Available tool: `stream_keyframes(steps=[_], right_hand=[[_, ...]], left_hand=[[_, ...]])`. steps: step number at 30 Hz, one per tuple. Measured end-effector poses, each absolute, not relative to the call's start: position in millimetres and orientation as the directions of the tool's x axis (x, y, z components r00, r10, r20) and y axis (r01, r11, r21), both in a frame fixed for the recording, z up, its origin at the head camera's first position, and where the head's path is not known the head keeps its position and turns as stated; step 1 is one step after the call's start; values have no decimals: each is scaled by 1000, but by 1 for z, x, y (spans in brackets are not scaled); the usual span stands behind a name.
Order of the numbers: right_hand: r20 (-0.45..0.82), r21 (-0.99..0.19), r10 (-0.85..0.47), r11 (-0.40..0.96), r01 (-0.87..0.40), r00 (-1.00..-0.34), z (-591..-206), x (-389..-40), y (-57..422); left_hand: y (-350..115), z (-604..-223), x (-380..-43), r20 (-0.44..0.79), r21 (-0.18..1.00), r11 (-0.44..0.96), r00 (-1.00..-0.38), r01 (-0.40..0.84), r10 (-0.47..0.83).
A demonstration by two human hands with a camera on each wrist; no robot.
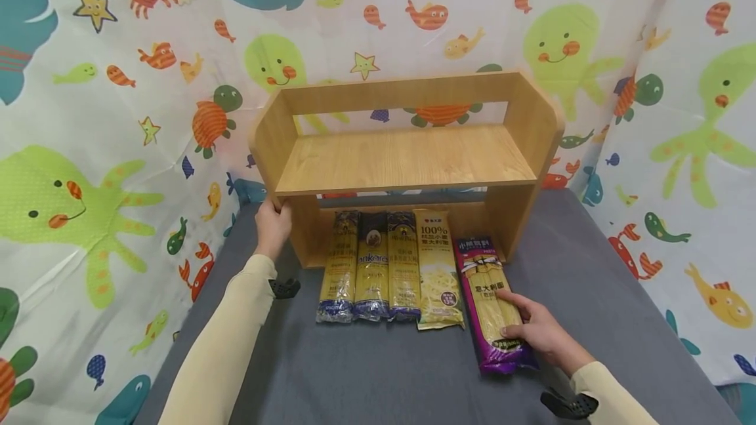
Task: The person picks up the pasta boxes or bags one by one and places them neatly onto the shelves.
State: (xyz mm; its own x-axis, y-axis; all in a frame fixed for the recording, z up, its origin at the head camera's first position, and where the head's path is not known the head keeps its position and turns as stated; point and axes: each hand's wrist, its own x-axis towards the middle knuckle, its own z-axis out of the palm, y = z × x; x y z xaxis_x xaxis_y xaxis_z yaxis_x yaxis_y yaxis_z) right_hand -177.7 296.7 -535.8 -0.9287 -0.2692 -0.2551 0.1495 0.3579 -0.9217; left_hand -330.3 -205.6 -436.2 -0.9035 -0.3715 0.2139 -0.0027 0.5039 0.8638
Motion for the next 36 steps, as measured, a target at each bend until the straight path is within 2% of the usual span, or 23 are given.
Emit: stream_keyframes(steps=[6,10,17,21,26,30,36], right_hand=[[-268,-945,-279,262,195,-922,-515,-151,293],[-248,-958,-349,229,174,-904,-497,-143,286],[-155,-988,-578,86,129,-802,-449,-134,253],[-140,-990,-630,78,117,-764,-414,-131,226],[-164,-984,-676,62,166,-719,-372,-133,192],[-131,-989,-666,35,145,-734,-343,-138,164],[-138,-990,-575,51,133,-806,-313,-165,118]], left_hand=[[-205,-437,-331,203,870,492,-904,-8,-375],[-207,-437,-331,208,871,492,-903,-4,-375],[-206,-438,-329,210,864,503,-902,-9,-377],[-204,-438,-330,206,869,495,-903,-8,-377],[-202,-440,-333,189,875,483,-908,-18,-375],[-203,-442,-335,195,871,490,-905,-17,-378],[-205,-442,-334,213,863,505,-899,-11,-383]])
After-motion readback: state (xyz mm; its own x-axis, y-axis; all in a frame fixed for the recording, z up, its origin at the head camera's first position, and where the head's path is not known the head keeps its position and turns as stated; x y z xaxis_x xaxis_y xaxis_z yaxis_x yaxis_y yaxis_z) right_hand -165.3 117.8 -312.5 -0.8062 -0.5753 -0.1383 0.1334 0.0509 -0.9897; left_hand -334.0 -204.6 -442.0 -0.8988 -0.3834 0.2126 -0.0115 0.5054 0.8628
